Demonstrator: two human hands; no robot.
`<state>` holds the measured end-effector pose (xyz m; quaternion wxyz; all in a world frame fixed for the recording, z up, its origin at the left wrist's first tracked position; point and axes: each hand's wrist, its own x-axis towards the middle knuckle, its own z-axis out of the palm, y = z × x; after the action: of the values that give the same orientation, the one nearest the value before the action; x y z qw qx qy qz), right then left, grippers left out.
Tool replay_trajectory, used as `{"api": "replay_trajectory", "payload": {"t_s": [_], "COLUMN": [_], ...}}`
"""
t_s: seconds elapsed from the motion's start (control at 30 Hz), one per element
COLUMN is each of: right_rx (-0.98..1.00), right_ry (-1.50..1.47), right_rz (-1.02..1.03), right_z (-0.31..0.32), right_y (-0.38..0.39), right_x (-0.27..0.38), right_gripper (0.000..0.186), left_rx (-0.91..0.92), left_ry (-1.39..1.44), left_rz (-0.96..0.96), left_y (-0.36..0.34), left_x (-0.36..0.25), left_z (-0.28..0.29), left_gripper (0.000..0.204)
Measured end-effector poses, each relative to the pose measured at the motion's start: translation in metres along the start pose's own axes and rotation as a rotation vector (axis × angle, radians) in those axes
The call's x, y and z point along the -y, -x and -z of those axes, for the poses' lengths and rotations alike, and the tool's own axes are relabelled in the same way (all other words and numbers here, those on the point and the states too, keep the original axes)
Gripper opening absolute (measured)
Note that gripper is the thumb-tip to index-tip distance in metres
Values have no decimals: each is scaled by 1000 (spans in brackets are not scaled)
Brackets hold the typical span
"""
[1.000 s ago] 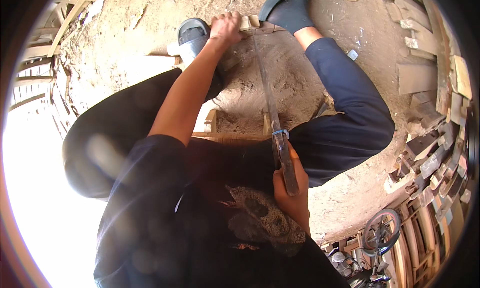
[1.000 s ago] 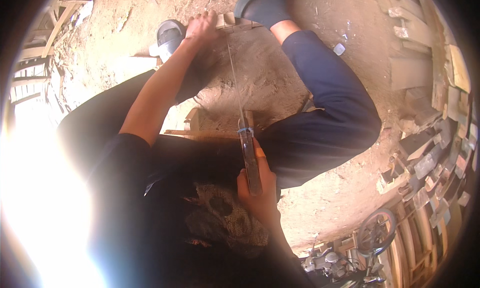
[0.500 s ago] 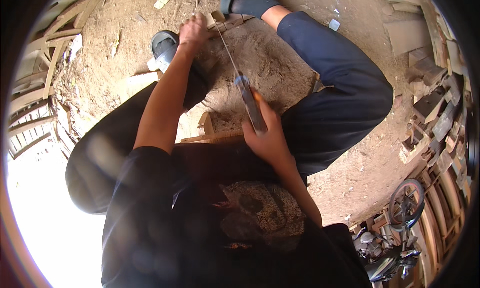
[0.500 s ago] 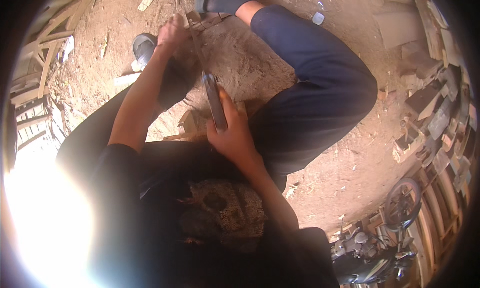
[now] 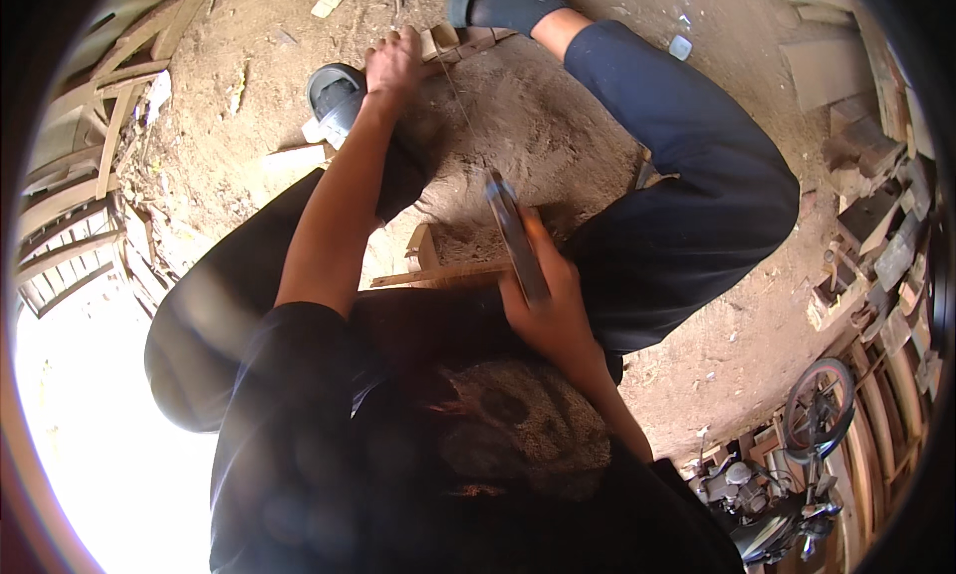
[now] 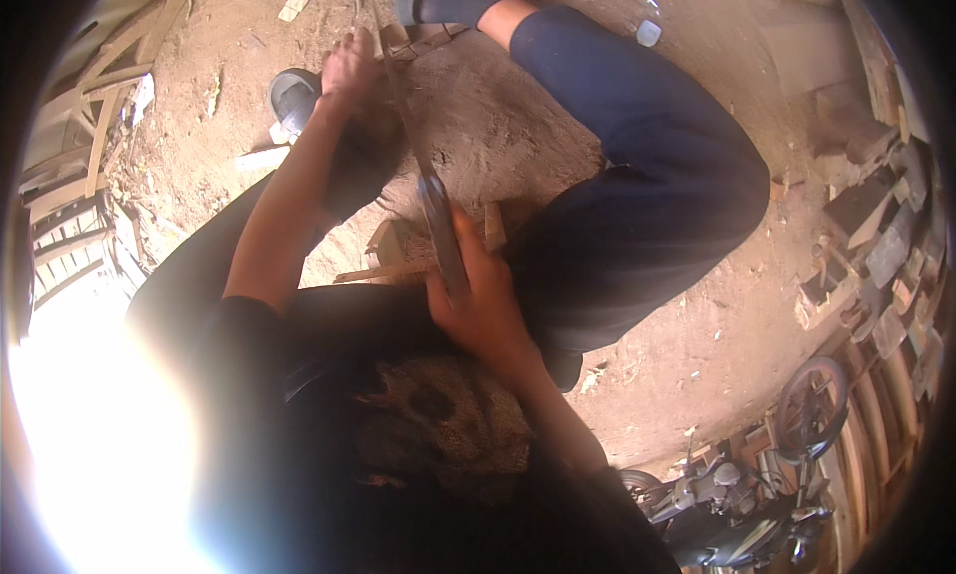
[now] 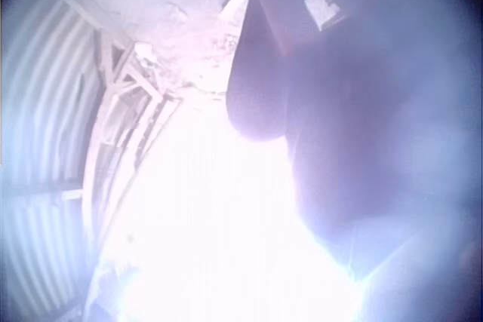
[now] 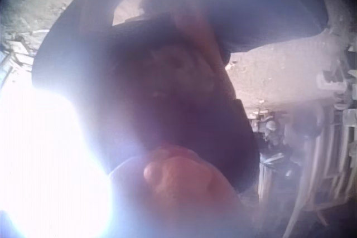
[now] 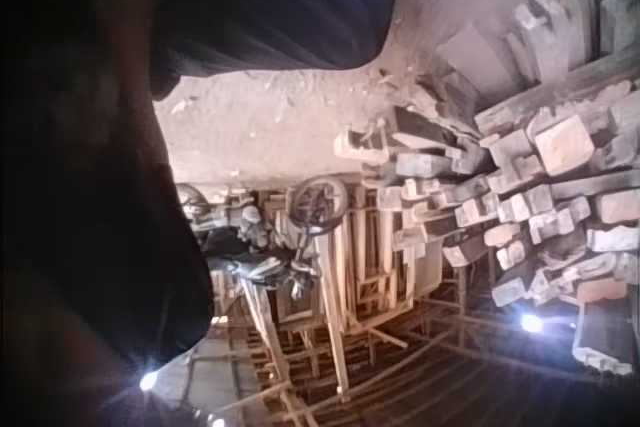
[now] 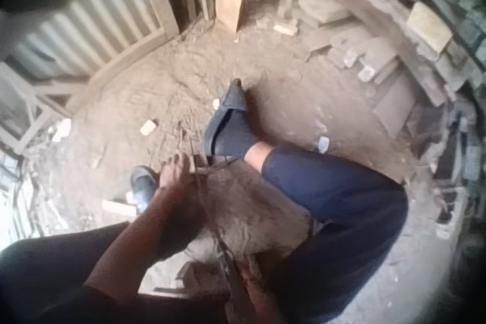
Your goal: The person sits on the ground and uses a hand saw to cut small wooden blocks. They hold the wood steady with one hand and saw with the other, repeating the action on multiple pieces.
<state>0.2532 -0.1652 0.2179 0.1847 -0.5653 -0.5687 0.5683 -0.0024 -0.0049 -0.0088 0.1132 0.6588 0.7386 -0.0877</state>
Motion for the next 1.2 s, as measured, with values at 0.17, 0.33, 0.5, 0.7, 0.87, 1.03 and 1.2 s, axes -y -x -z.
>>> {"api": "replay_trajectory", "payload": {"t_s": [0.17, 0.33, 0.5, 0.7, 0.87, 1.03, 1.2], "right_rx": [98, 24, 10, 42, -2, 88, 62], "right_ry": [-1, -23, 50, -2, 157, 23, 129], "right_rz": [-141, -26, -23, 26, 105, -91, -60], "right_z": [8, -2, 0, -7, -7, -2, 22], "right_y": [20, -16, 6, -24, -5, -17, 27], "right_x": [6, -15, -2, -21, -12, -16, -7], "right_gripper": [58, 55, 51, 56, 57, 58, 57], "left_rx": [-23, -56, 8, -59, -41, -49, 16], "left_ry": [5, -26, 50, 27, 100, 51, 62], "left_rz": [-3, 1, 10, 5, -1, 36, 6], "left_y": [1, 0, -2, 4, 0, 24, -4], "left_x": [2, 0, -8, 1, -7, 12, -10], "left_z": [4, -3, 4, 0, 3, -5, 3], "left_gripper": [72, 82, 76, 69, 72, 68, 61]}}
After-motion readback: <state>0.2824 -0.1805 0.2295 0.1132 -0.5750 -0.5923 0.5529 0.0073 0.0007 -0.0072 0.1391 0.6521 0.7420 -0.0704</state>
